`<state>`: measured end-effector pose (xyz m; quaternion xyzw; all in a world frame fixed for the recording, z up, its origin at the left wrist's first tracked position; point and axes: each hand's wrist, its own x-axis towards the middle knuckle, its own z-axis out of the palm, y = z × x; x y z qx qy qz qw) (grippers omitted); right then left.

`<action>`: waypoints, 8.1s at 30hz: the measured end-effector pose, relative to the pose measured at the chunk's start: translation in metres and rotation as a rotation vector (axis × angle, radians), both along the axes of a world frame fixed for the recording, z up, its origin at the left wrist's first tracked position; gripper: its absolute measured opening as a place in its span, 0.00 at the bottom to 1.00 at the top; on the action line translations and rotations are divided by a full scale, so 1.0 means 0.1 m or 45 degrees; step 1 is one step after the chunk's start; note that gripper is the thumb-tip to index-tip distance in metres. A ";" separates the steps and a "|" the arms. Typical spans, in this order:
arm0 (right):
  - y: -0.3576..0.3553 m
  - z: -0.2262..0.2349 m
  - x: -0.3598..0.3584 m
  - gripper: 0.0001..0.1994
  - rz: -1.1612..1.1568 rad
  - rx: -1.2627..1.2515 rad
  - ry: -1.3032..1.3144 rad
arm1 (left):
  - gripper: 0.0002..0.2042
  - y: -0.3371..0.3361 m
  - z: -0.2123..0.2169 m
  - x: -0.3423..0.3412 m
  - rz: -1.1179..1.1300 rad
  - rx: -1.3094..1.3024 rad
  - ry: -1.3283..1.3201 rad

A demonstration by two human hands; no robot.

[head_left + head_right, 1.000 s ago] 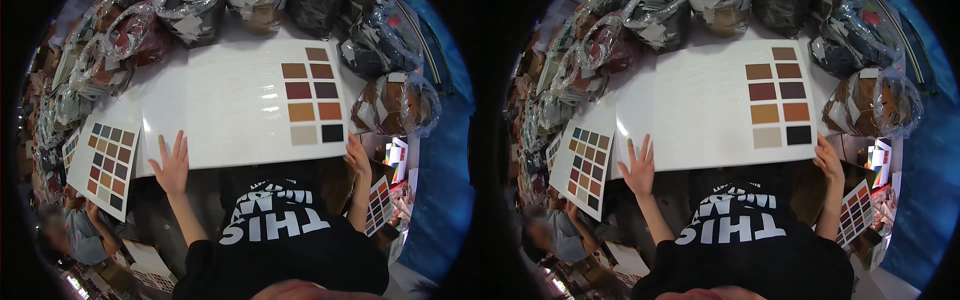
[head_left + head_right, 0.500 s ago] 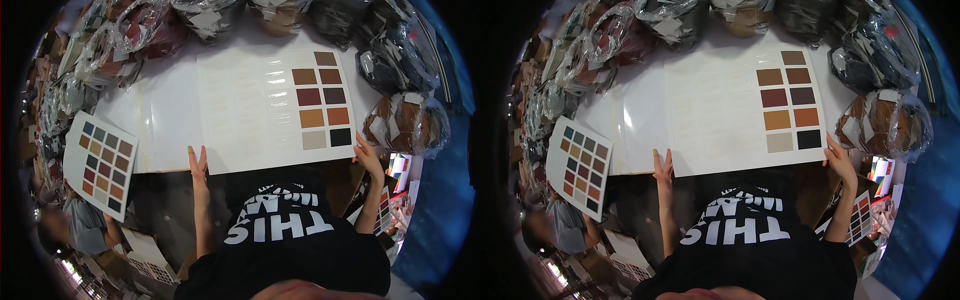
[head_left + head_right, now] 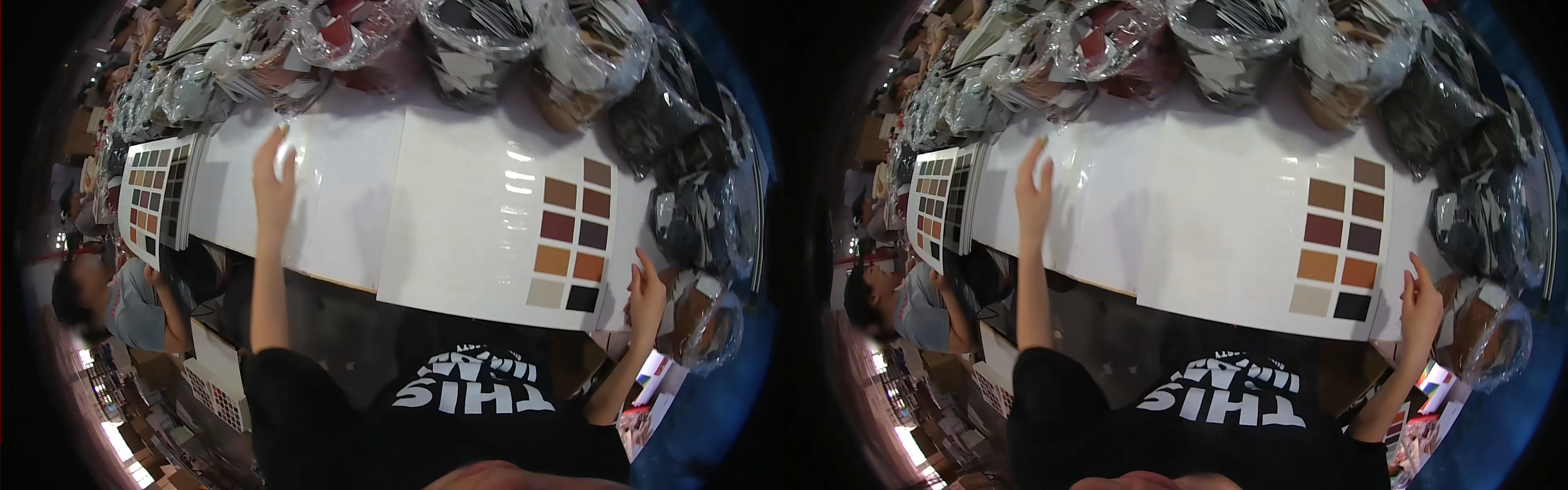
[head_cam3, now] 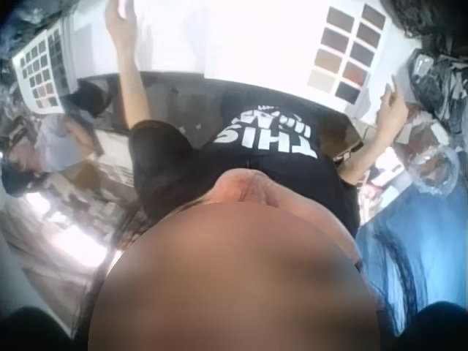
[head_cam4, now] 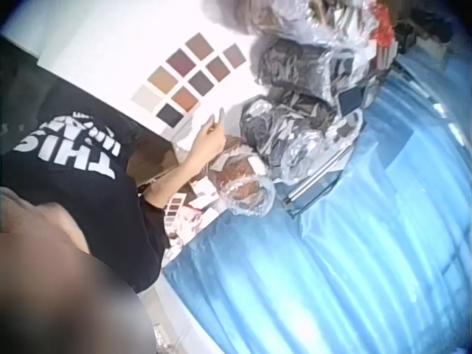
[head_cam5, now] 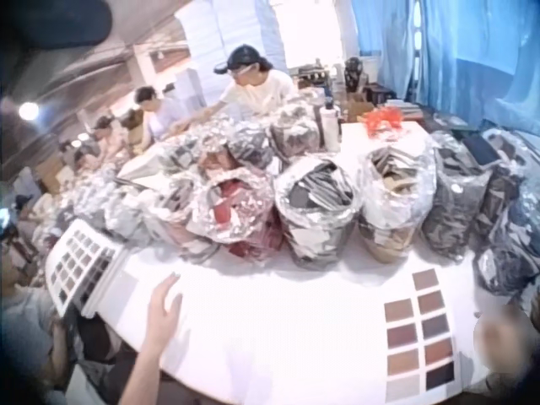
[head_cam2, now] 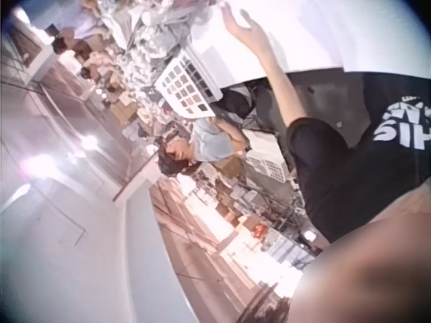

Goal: Selecting various colored material swatches from plastic bags and adhering them onto a grid on a sample board.

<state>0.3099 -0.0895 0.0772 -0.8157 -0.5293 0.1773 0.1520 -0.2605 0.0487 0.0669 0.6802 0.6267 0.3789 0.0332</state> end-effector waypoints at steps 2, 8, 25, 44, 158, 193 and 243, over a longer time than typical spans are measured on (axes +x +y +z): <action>0.31 0.07 -0.24 0.16 0.251 0.172 0.057 | 0.12 0.74 0.16 -0.29 -0.056 0.286 0.142; 1.15 0.25 -1.28 0.13 0.750 0.298 0.312 | 0.13 2.20 0.59 -0.95 0.153 0.194 0.422; 3.46 0.52 -3.60 0.06 1.388 1.406 -0.120 | 0.20 2.31 0.57 -0.78 -0.081 -0.255 0.224; 3.12 0.76 -3.28 0.07 0.989 1.213 0.527 | 0.13 2.18 0.47 -0.90 0.416 0.213 0.589; 0.36 -0.19 -1.18 0.11 0.280 0.499 0.763 | 0.12 1.44 0.75 1.93 -0.456 0.388 0.315; 2.22 0.56 -0.49 0.07 0.497 1.156 -0.158 | 0.05 1.35 0.58 1.96 -0.204 0.535 -0.478; 1.43 -0.86 -1.25 0.07 -0.181 -0.134 1.264 | 0.05 -0.20 -0.35 2.40 -0.698 -0.634 0.136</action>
